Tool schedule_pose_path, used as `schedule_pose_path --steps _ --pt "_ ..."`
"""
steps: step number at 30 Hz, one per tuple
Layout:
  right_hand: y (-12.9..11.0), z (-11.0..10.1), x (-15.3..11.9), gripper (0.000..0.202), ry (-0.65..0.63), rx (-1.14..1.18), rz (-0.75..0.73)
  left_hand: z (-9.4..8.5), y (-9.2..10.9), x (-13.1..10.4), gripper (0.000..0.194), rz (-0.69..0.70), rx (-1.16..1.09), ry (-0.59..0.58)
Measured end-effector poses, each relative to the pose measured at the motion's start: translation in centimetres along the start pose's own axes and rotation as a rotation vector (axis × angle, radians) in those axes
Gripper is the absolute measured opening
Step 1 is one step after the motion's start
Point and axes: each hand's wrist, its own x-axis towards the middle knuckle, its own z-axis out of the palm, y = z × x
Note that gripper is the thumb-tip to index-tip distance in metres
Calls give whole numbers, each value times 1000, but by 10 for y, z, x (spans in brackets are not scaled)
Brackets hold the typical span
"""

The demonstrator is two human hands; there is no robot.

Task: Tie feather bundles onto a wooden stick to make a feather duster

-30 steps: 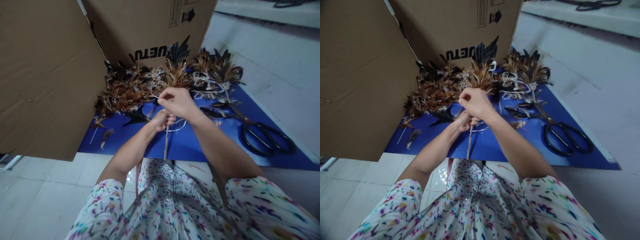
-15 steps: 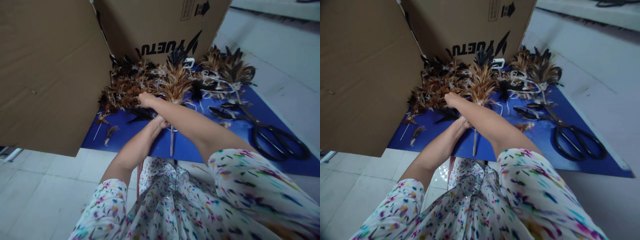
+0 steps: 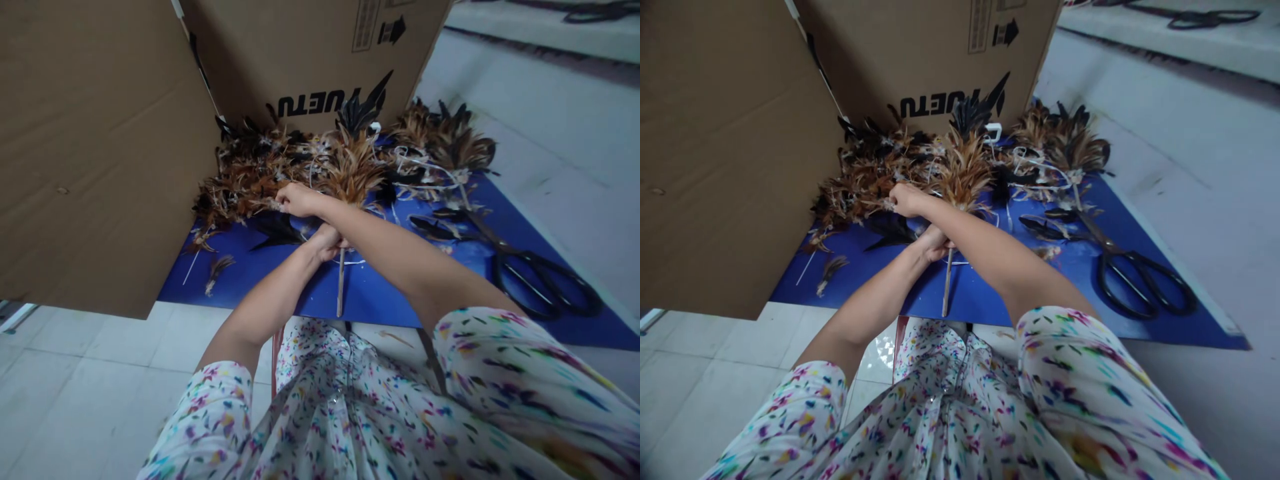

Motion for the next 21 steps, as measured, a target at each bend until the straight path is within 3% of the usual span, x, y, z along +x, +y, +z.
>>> schedule_pose_path --steps 5,9,14,21 --pt "1 -16 -26 13 45 461 128 -2 3 -1 33 -29 62 -157" --pt "2 -28 -46 19 102 814 136 -2 5 -4 30 -61 102 -230" --pt "14 -44 -73 18 221 1036 105 1 6 -8 25 -92 105 -222" --pt "41 -54 -110 30 383 1103 99 4 6 -15 25 -88 120 -213"
